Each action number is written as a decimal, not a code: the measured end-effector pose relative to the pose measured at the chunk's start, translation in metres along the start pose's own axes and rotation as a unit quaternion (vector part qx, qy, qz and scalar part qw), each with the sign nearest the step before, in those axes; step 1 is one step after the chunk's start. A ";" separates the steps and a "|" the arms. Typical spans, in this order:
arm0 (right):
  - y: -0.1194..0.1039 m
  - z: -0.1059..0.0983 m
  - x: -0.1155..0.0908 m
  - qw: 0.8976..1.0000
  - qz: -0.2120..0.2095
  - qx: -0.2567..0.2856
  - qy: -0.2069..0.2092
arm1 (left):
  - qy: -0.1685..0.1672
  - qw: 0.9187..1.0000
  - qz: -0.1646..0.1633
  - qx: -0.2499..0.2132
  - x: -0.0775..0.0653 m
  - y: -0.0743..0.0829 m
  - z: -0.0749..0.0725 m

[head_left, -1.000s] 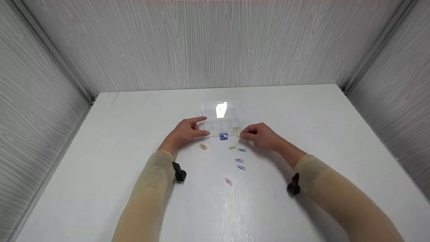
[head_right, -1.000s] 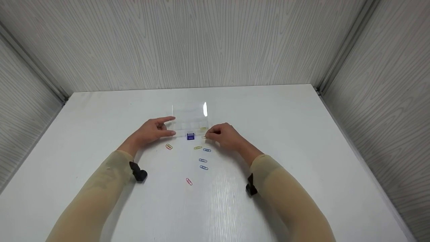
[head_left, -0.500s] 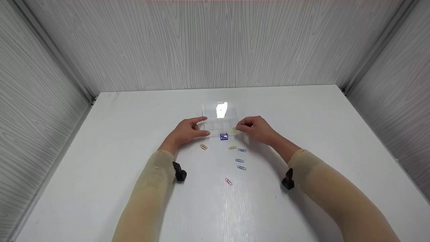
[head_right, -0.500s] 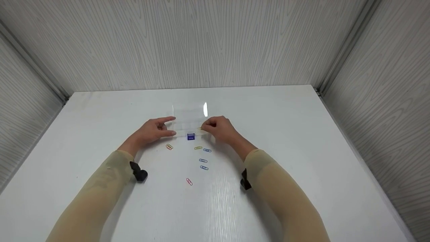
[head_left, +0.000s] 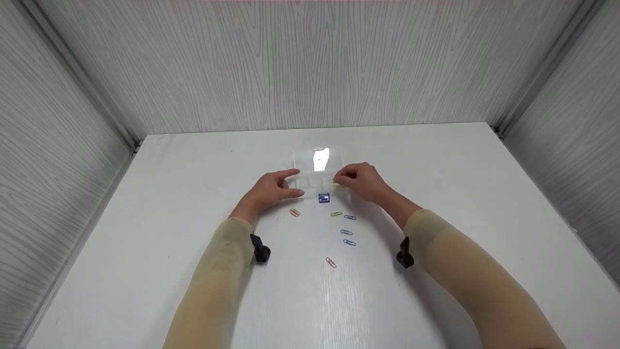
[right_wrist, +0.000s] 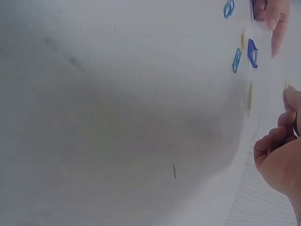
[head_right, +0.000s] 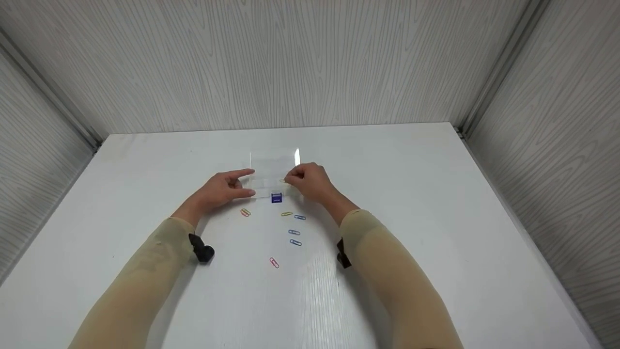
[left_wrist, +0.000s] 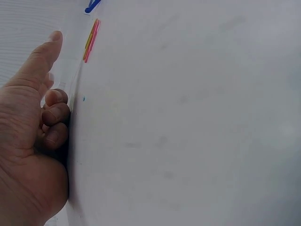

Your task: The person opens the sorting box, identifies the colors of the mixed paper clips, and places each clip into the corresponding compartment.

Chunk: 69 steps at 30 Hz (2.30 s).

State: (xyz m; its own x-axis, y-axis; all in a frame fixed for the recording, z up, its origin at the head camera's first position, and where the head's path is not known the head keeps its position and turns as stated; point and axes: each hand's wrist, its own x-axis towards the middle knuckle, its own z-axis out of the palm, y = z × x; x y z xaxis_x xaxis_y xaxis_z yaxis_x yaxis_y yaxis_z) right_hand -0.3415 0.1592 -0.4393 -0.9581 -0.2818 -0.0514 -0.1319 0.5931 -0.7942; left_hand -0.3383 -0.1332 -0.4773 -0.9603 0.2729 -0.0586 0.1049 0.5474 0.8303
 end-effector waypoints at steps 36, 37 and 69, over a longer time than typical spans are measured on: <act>0.007 -0.007 -0.015 0.998 -0.054 0.031 0.014 | -0.005 1.000 0.007 0.002 -0.002 0.000 0.001; 0.008 -0.008 -0.017 0.998 -0.059 0.032 0.009 | -0.006 1.000 0.006 0.003 -0.002 0.001 0.000; 0.023 0.005 -0.029 0.988 -0.039 -0.031 -0.145 | -0.004 1.000 0.000 0.011 -0.003 0.001 -0.002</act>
State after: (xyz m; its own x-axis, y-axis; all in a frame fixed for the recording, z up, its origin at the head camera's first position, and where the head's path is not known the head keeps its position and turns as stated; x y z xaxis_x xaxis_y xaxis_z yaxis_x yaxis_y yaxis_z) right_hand -0.3150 0.1771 -0.4592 -0.8327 -0.5272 -0.1694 -0.2269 0.6039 -0.7641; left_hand -0.3362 -0.1350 -0.4749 -0.9583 0.2788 -0.0627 0.1107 0.5644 0.8181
